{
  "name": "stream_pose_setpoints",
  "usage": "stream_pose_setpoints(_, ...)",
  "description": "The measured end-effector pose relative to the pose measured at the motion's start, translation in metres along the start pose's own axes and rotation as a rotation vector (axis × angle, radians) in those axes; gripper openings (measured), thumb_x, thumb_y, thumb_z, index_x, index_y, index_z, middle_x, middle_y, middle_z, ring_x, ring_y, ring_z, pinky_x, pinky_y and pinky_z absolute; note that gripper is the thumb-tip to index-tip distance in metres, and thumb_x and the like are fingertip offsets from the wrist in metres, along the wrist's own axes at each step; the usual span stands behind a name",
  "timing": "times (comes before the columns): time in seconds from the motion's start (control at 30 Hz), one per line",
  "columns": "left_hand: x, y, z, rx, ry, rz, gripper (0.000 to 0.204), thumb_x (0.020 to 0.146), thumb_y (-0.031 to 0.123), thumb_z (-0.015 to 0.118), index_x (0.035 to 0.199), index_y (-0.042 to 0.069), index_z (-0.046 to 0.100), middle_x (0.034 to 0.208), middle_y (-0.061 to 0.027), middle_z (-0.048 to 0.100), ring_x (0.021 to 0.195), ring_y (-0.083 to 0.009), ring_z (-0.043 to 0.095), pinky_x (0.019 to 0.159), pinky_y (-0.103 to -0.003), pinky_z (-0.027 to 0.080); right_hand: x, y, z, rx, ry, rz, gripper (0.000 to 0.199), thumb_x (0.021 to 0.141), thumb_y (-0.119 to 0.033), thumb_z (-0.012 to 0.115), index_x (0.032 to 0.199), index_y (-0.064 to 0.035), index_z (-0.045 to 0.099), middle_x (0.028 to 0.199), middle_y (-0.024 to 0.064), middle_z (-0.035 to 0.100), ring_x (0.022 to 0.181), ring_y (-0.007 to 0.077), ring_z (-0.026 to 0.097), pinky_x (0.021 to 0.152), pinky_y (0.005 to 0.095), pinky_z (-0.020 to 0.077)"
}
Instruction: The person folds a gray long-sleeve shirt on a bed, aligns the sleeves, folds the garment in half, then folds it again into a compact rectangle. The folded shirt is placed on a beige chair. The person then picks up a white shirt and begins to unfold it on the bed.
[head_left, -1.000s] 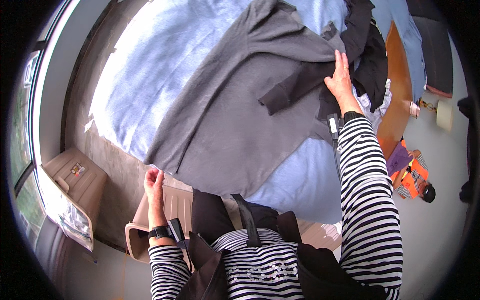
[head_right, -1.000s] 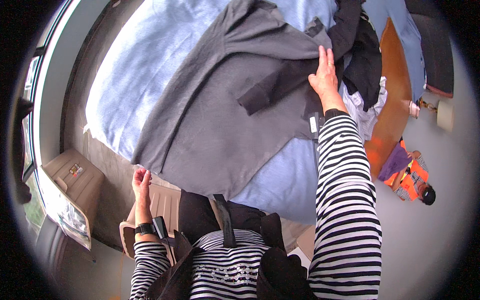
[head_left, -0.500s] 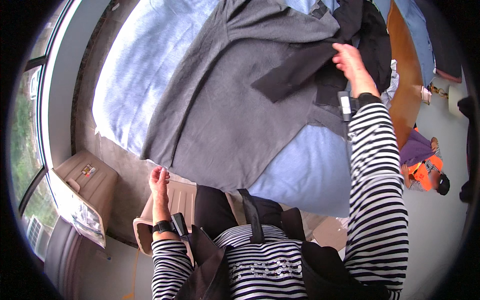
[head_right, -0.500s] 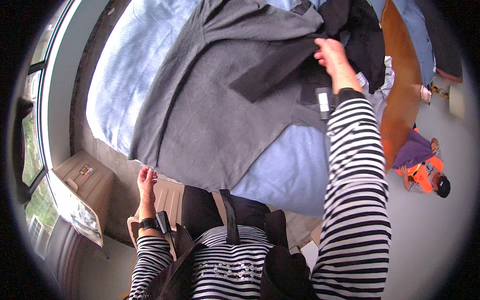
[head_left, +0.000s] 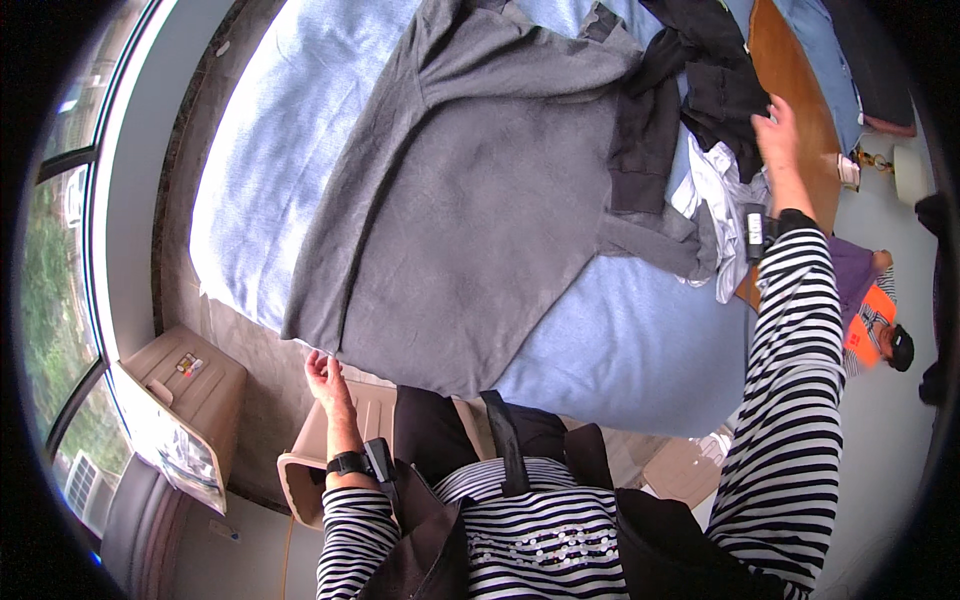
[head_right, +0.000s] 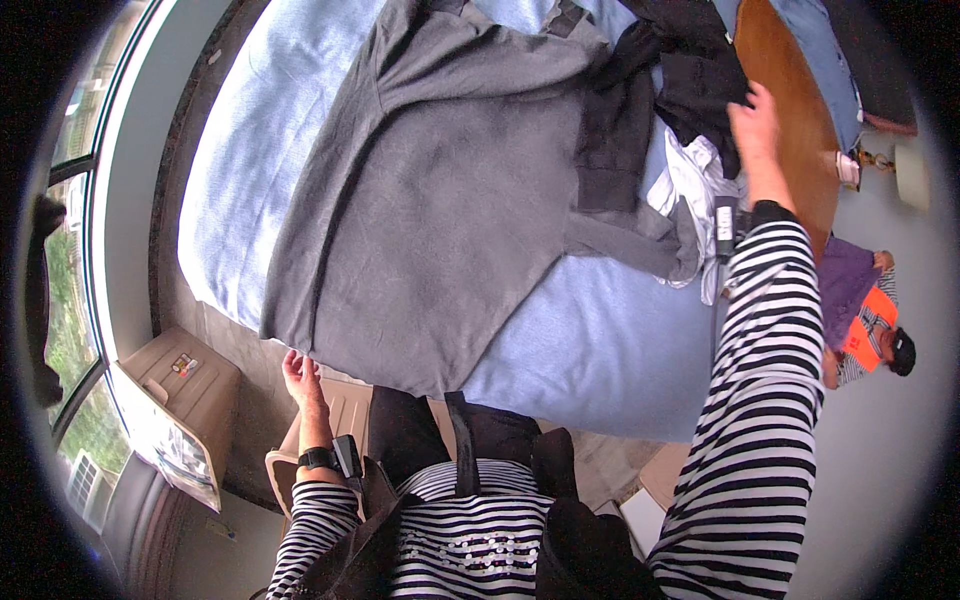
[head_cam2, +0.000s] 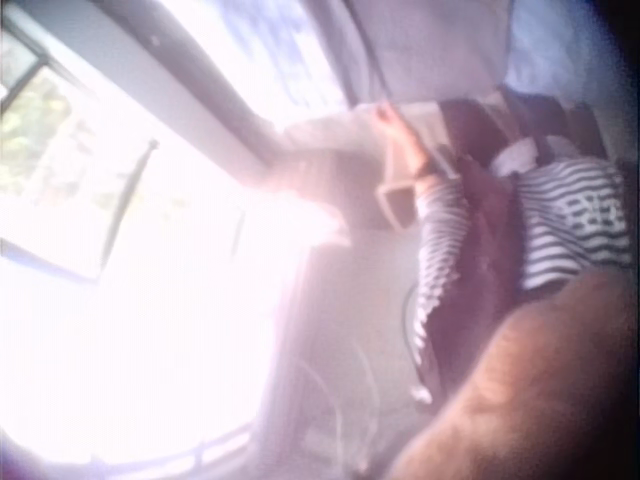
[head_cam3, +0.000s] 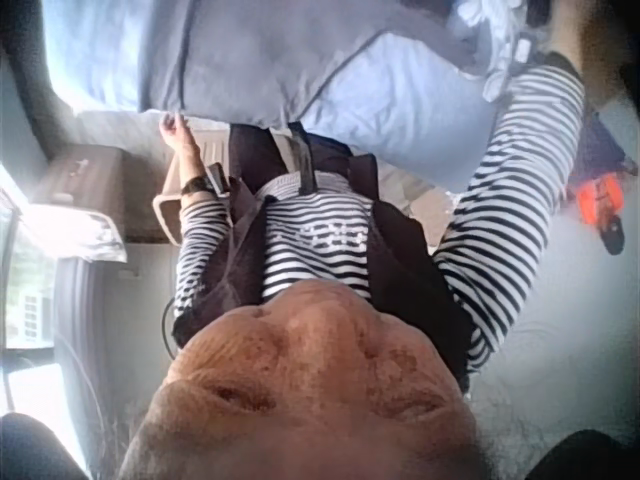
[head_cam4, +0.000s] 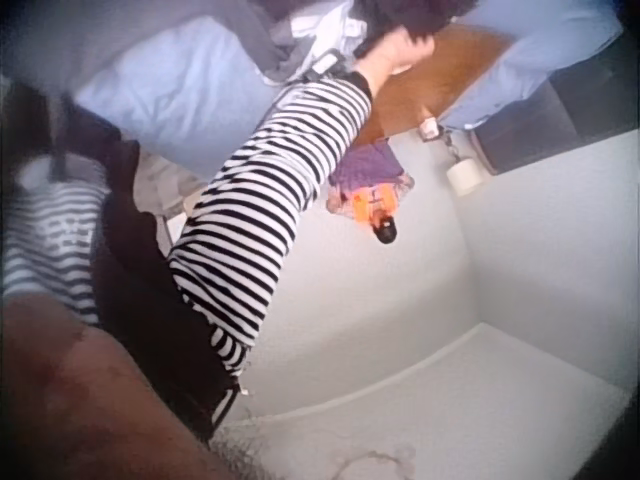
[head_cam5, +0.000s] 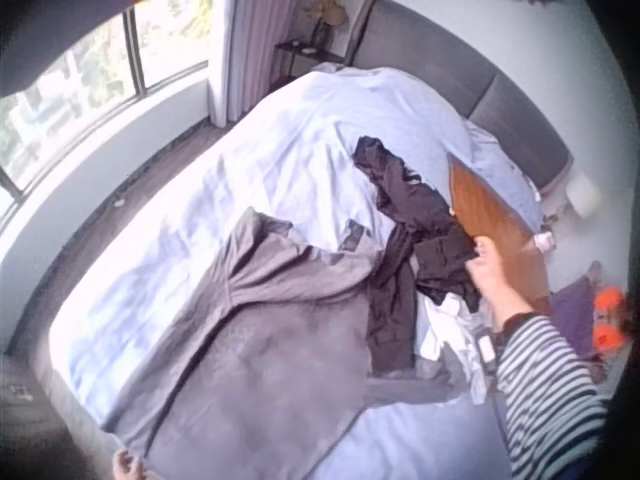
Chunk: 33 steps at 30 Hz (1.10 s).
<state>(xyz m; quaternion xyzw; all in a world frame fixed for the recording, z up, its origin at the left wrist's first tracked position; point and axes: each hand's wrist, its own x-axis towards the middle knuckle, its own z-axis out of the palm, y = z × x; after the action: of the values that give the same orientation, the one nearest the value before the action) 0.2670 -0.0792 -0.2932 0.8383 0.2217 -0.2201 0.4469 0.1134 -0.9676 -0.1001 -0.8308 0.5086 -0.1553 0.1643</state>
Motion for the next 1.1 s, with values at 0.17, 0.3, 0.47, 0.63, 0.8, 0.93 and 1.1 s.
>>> stream_pose_setpoints(0.17,-0.007,0.044,0.0,0.258,0.226,0.384,0.056,0.084,0.012,0.076,0.135,0.007,0.052,0.122,-0.007,0.057,0.097,-0.0191,0.056,0.081,-0.033,0.048,-0.043,-0.092,0.12,-0.064,-0.223,-0.633,0.075,0.082,-0.018,0.073,0.15,-0.0166,0.041,0.151,0.0171,0.045,0.139,0.0343,0.043,0.115,0.0403,0.0367)
stream_pose_setpoints(0.3,-0.01,0.079,0.004,0.632,0.047,0.787,0.049,0.082,0.01,0.074,0.128,0.005,0.056,0.13,-0.0168,0.055,0.12,-0.0347,0.053,0.104,-0.043,0.042,-0.057,-0.137,0.172,-0.375,-0.248,-0.5,0.063,0.085,-0.021,0.068,0.144,-0.0131,0.047,0.153,0.0135,0.043,0.142,0.0323,0.04,0.116,0.0456,0.0344)
stream_pose_setpoints(0.47,-0.006,0.089,0.017,0.566,-0.08,0.61,0.042,0.085,0.006,0.067,0.126,0.006,0.059,0.132,-0.0196,0.053,0.128,-0.0379,0.048,0.11,-0.046,0.038,-0.043,-0.155,0.176,-0.534,-0.236,-0.524,0.054,0.083,-0.03,0.064,0.133,-0.0117,0.056,0.145,0.0104,0.053,0.141,0.0271,0.042,0.117,0.0555,0.0279)
stream_pose_setpoints(0.63,-0.002,0.088,0.017,0.517,-0.082,0.586,0.042,0.083,0.006,0.067,0.124,0.006,0.059,0.13,-0.0191,0.054,0.125,-0.0373,0.049,0.108,-0.045,0.038,-0.023,-0.176,0.113,-0.061,-0.632,-0.48,0.03,0.079,-0.022,0.069,0.103,-0.0035,0.065,0.087,0.0075,0.069,0.084,0.0193,0.065,0.081,0.0319,0.0498)
stream_pose_setpoints(0.8,0.003,0.095,0.015,0.569,-0.078,0.632,0.043,0.08,0.007,0.068,0.123,0.007,0.06,0.128,-0.0185,0.054,0.121,-0.0378,0.052,0.106,-0.046,0.039,-0.021,-0.198,0.053,0.33,-1.137,0.123,0.03,0.084,-0.018,0.071,0.11,-0.0026,0.068,0.096,0.0003,0.07,0.086,0.0096,0.064,0.083,0.026,0.0508)
stream_pose_setpoints(0.93,-0.004,0.11,0.02,0.709,0.062,0.758,0.045,0.08,0.014,0.069,0.124,0.009,0.061,0.126,-0.017,0.056,0.119,-0.0373,0.053,0.103,-0.046,0.04,-0.034,-0.203,0.038,0.396,-1.325,0.276,0.045,0.082,-0.019,0.078,0.119,0.002,0.065,0.108,0.0072,0.072,0.095,0.0126,0.068,0.09,0.0278,0.0525)
stream_pose_setpoints(1.1,-0.02,0.132,0.033,0.785,-0.09,0.856,0.052,0.078,0.017,0.071,0.129,0.012,0.061,0.124,-0.0162,0.057,0.114,-0.0365,0.055,0.1,-0.045,0.042,-0.066,-0.179,0.068,0.483,-1.362,0.479,0.056,0.08,-0.017,0.08,0.127,0.0037,0.06,0.116,0.0093,0.069,0.101,0.0146,0.066,0.096,0.028,0.0499)
